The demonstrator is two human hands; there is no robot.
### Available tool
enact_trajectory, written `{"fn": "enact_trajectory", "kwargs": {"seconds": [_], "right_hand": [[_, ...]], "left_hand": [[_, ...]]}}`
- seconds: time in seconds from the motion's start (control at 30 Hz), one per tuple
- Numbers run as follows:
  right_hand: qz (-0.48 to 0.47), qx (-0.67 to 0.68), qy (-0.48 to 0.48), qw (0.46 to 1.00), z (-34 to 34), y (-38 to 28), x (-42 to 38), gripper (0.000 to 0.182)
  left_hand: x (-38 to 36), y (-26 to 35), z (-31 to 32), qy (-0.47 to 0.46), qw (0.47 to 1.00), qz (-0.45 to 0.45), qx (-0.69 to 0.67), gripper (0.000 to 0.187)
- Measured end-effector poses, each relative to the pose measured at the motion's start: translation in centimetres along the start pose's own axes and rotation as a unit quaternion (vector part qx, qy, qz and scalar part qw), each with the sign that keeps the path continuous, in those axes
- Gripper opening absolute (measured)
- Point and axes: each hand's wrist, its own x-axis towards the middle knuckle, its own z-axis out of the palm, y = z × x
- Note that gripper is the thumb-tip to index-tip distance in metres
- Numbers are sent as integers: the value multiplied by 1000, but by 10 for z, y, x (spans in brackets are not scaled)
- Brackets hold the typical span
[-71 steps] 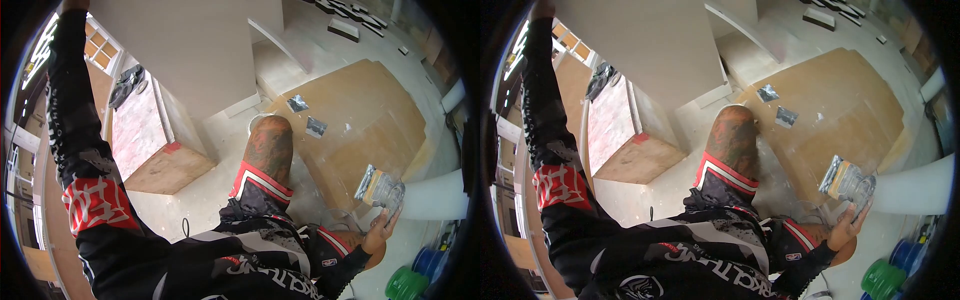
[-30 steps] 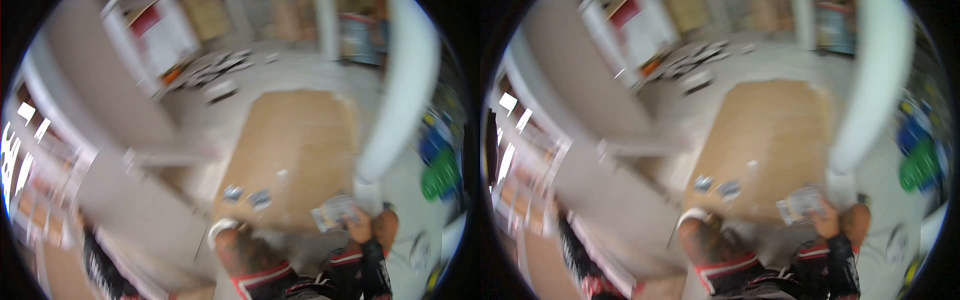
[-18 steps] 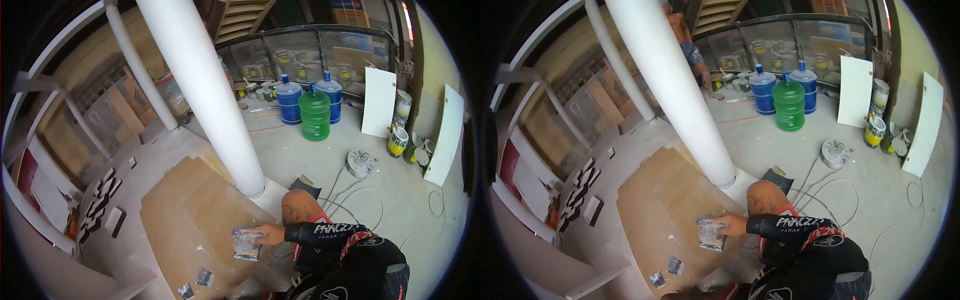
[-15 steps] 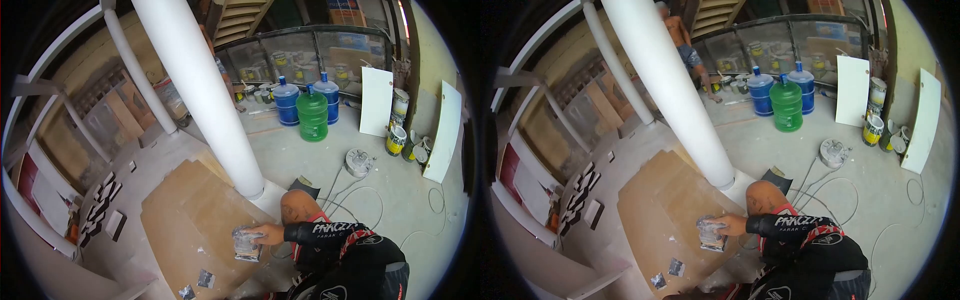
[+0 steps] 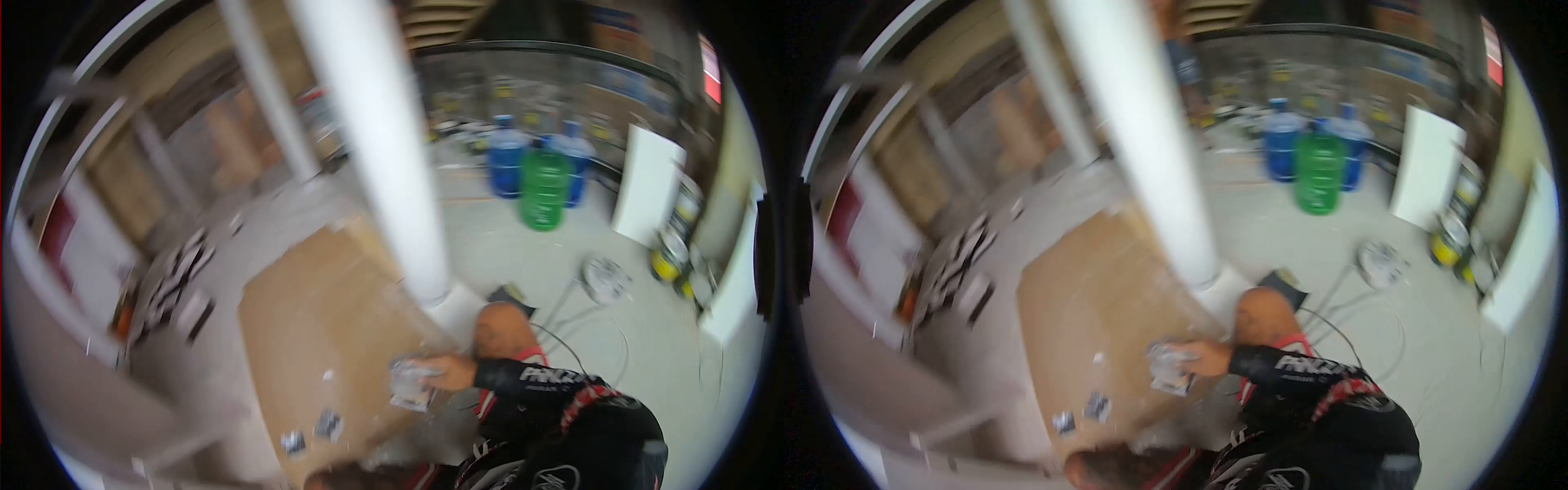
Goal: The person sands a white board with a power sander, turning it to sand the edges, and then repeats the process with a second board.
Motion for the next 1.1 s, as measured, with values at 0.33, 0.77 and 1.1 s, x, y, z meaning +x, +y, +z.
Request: {"fn": "enact_trajectory", "kwargs": {"seconds": [0.33,0.77,1.1], "right_hand": [[-19,-158,-16,987,-16,-32,-2,51],[39,-145,-16,989,-32,-17,-6,57],[54,-200,14,978,-29,-9,-5,62]], "left_hand": [[-158,-64,-5,-399,865,-215,213,70],[-107,-30,42,-371,779,-413,291,52],[-17,-72,102,-4,927,-314,-206,108]]}}
